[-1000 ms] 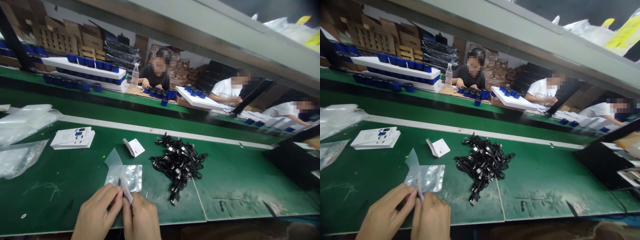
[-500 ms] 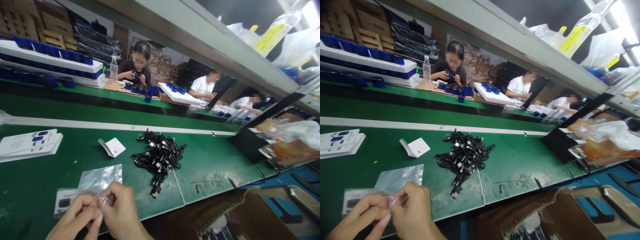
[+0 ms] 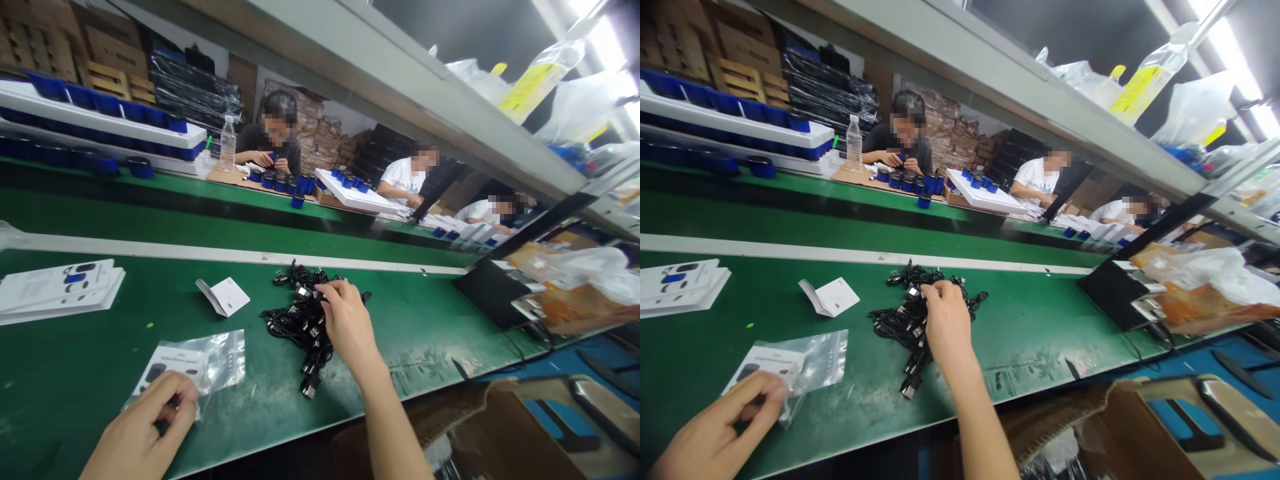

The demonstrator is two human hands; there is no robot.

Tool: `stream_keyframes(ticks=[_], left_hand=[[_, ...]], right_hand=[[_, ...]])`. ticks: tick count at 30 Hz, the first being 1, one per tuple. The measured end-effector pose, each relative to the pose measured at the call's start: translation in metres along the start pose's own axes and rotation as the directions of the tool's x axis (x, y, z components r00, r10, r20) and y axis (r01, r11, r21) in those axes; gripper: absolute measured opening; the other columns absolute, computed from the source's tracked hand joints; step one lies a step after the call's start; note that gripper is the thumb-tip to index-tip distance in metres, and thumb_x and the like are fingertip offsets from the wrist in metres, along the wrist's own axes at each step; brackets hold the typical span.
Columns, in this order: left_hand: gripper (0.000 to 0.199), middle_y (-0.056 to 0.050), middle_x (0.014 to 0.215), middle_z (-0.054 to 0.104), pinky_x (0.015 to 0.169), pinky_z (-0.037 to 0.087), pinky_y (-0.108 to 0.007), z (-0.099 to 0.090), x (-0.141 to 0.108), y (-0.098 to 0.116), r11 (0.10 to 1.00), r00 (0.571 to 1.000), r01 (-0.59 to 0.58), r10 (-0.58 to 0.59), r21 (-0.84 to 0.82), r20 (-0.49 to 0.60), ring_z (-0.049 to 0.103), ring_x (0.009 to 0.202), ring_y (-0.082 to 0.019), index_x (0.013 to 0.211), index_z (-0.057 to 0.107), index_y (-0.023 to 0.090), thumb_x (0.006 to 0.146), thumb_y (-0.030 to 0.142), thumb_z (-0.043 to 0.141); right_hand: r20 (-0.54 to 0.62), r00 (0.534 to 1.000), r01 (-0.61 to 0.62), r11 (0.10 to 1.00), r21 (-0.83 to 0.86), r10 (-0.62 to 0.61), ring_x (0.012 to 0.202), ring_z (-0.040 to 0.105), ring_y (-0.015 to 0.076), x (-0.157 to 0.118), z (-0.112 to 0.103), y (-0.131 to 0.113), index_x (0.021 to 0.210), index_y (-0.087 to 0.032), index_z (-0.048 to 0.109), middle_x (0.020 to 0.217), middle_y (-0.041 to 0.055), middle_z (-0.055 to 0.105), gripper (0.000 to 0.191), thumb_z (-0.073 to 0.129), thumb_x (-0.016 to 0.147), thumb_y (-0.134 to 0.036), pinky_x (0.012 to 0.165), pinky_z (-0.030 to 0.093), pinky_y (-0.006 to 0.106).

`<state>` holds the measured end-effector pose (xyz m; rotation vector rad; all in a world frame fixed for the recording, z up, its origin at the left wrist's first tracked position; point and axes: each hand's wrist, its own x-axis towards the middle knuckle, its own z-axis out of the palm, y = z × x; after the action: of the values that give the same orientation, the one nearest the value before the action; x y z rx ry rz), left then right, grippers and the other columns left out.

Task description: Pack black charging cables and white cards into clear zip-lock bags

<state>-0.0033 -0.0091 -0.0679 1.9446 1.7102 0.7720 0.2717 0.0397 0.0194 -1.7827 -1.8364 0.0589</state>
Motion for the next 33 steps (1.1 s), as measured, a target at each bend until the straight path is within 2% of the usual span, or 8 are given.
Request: stream_keyframes(ticks=[3, 6, 10, 14, 19, 27, 29, 33], left_hand=[[0.017, 0.009, 0.056, 0.058, 0.047, 0.044, -0.014, 0.002, -0.001, 0.003, 1.0, 1.0, -0.002, 0.002, 0.015, -0.007, 0.056, 0.045, -0.008, 0.072, 0.052, 0.027, 0.08, 0.04, 0.044], [0.017, 0.01, 0.054, 0.057, 0.047, 0.044, -0.014, 0.003, 0.0, 0.001, 1.0, 0.999, -0.006, 0.005, -0.019, -0.039, 0.056, 0.045, -0.008, 0.07, 0.052, 0.027, 0.079, 0.04, 0.045], [0.018, 0.01, 0.054, 0.059, 0.041, 0.04, -0.014, 0.004, -0.001, -0.002, 0.996, 0.996, -0.059, 0.055, -0.062, -0.07, 0.056, 0.045, -0.008, 0.069, 0.052, 0.027, 0.08, 0.04, 0.047], [0.019, 0.009, 0.056, 0.06, 0.037, 0.035, -0.014, 0.001, 0.0, 0.0, 0.994, 0.996, -0.083, 0.08, -0.073, -0.047, 0.057, 0.045, -0.008, 0.067, 0.052, 0.026, 0.082, 0.038, 0.046], [0.02, 0.009, 0.056, 0.058, 0.049, 0.044, -0.013, -0.006, 0.003, 0.007, 0.989, 0.995, -0.1, 0.098, -0.105, -0.028, 0.057, 0.046, -0.008, 0.065, 0.051, 0.025, 0.081, 0.035, 0.047], [0.022, 0.004, 0.072, 0.057, 0.061, 0.048, -0.017, -0.016, 0.003, 0.01, 0.968, 0.995, -0.012, 0.036, -0.249, 0.092, 0.061, 0.063, -0.011, 0.072, 0.052, 0.024, 0.088, 0.036, 0.045], [0.023, 0.002, 0.075, 0.056, 0.063, 0.048, -0.017, -0.016, 0.004, 0.008, 0.956, 0.994, -0.003, 0.036, -0.294, 0.105, 0.061, 0.066, -0.012, 0.073, 0.053, 0.023, 0.089, 0.037, 0.044], [0.024, -0.001, 0.094, 0.058, 0.068, 0.051, -0.018, -0.014, 0.001, 0.006, 0.958, 0.997, 0.027, -0.004, -0.287, 0.081, 0.063, 0.077, -0.013, 0.075, 0.057, 0.023, 0.089, 0.04, 0.046]], right_hand=[[0.072, 0.995, 0.064, 0.996, 0.062, -0.069, 0.103, 0.055, 0.0278, 0.025, 0.0, 0.013, 0.084, -0.021, 0.071, 0.1, 0.0099, 0.068, 0.038, 0.057, 0.065, 0.009, 0.09, 0.04, 0.041], [0.069, 0.995, 0.061, 0.985, 0.164, -0.073, 0.082, 0.06, 0.0244, 0.035, -0.002, 0.018, 0.066, -0.021, 0.067, 0.073, 0.0038, 0.068, 0.028, 0.065, 0.058, 0.006, 0.082, 0.043, 0.039], [-0.08, 0.996, 0.0, 0.926, 0.377, 0.032, 0.065, 0.057, 0.0171, 0.034, -0.004, 0.024, 0.081, -0.021, 0.063, 0.073, 0.0013, 0.063, 0.008, 0.065, 0.073, -0.019, 0.07, 0.048, 0.034], [-0.15, 0.969, -0.057, 0.772, 0.633, 0.195, 0.069, 0.057, 0.0134, 0.033, 0.003, 0.026, 0.107, -0.02, 0.056, 0.082, -0.0001, 0.056, 0.03, 0.055, 0.08, -0.035, 0.068, 0.053, 0.031], [0.0, 0.967, -0.147, 0.558, 0.817, 0.255, 0.07, 0.062, 0.0124, 0.02, 0.012, 0.008, 0.095, -0.021, 0.059, 0.081, -0.0017, 0.058, 0.027, 0.065, 0.073, -0.036, 0.073, 0.056, 0.031], [0.374, 0.919, -0.395, 0.277, 0.876, 0.128, 0.068, 0.065, 0.0135, -0.062, 0.052, -0.069, 0.08, -0.019, 0.062, 0.074, 0.0011, 0.068, 0.016, 0.07, 0.067, -0.016, 0.064, 0.052, 0.023], [0.372, 0.911, -0.41, 0.29, 0.864, 0.181, 0.07, 0.066, 0.0149, -0.073, 0.064, -0.074, 0.079, -0.018, 0.062, 0.076, 0.0026, 0.07, 0.013, 0.068, 0.068, -0.015, 0.065, 0.052, 0.024], [0.248, 0.949, -0.314, 0.509, 0.802, 0.195, 0.072, 0.068, 0.0172, -0.083, 0.075, -0.071, 0.081, -0.018, 0.065, 0.079, 0.0044, 0.072, 0.008, 0.064, 0.074, -0.014, 0.068, 0.053, 0.026]])
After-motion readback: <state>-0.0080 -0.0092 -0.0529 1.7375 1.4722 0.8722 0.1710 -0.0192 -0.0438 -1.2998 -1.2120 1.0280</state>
